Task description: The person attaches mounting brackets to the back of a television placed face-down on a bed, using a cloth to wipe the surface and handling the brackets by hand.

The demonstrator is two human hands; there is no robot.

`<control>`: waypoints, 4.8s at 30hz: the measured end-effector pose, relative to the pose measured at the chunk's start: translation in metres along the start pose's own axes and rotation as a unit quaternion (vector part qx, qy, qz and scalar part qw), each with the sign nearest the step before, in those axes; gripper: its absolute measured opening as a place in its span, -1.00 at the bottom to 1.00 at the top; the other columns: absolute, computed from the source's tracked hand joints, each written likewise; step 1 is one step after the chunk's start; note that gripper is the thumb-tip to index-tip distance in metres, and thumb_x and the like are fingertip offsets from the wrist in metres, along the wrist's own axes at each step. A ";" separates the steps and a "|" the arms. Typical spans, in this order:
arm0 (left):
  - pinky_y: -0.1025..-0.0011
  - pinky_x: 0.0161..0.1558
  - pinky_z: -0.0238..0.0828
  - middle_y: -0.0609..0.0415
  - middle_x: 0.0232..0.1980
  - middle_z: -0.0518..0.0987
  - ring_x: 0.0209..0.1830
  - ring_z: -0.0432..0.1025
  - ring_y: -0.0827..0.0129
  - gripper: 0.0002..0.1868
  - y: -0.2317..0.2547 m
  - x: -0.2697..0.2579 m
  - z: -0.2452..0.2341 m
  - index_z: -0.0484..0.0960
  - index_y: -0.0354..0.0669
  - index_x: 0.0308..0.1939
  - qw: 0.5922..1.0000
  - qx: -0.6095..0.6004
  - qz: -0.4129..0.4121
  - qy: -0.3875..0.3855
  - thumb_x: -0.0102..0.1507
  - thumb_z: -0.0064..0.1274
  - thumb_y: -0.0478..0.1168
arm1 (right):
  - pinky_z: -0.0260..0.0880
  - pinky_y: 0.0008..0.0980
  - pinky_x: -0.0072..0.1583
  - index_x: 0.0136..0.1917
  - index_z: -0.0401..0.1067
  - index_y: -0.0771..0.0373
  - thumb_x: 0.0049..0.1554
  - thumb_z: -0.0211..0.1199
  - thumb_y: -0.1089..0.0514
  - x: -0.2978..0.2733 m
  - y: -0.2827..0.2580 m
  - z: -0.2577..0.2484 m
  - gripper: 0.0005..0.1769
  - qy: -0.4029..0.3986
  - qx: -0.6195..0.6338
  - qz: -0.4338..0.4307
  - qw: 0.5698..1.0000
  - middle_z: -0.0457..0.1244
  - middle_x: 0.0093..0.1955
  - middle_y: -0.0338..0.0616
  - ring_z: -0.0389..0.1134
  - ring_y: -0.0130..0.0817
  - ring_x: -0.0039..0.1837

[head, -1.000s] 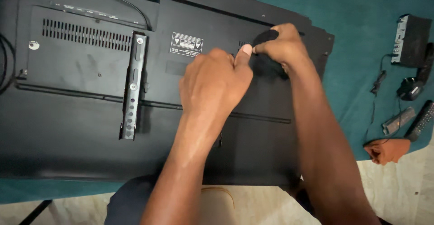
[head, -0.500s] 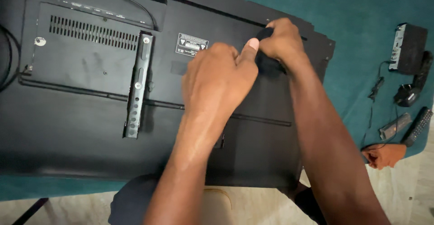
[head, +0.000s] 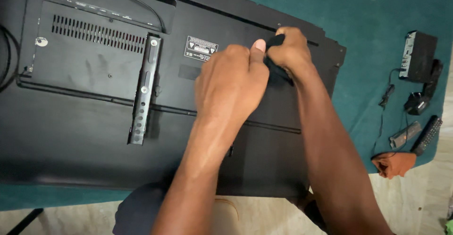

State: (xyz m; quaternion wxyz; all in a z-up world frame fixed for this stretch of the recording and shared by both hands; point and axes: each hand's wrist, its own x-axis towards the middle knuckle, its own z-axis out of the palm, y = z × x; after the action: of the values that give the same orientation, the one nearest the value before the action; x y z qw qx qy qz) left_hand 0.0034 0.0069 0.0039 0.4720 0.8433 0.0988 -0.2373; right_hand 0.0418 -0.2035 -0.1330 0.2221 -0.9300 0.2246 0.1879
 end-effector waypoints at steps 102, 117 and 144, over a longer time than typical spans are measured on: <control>0.05 -0.15 0.46 -0.25 -0.18 0.62 -0.19 0.52 -0.18 -0.78 -0.018 -0.026 0.101 0.69 -0.39 -0.19 0.934 -0.022 0.349 -0.076 0.10 0.09 -0.40 | 0.46 -0.41 -0.09 -0.12 0.42 0.31 -0.06 0.39 0.47 -0.141 0.125 -0.008 -0.74 -0.107 0.645 0.077 0.753 0.35 -0.21 -0.12 0.41 -0.38 -0.20; 0.03 -0.24 0.44 -0.07 -0.31 0.65 -0.26 0.53 -0.08 -0.93 -0.022 0.006 0.124 0.72 -0.19 -0.42 0.919 0.074 0.340 -0.185 0.05 0.16 -0.39 | 0.46 -0.31 -0.04 -0.02 0.40 0.35 0.01 0.38 0.47 -0.139 0.142 0.004 -0.71 -0.107 0.723 0.066 0.679 0.35 -0.17 -0.04 0.42 -0.27 -0.15; 0.38 -0.29 0.52 -0.04 -0.43 0.71 -0.43 0.62 0.33 -0.84 -0.030 0.031 0.148 0.79 -0.16 -0.34 0.983 -0.021 0.019 -0.181 0.11 0.23 -0.16 | 0.47 -0.45 0.13 0.11 0.53 0.35 0.12 0.45 0.40 -0.150 0.108 0.013 -0.72 0.206 0.311 -0.201 0.906 0.43 0.01 -0.02 0.47 -0.37 0.05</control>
State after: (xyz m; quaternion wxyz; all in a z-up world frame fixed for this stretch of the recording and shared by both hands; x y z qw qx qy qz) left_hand -0.0273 -0.1035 -0.0995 0.5046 0.7778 0.0004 -0.3748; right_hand -0.1398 -0.2333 -0.1115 0.4817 -0.8573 0.1202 -0.1360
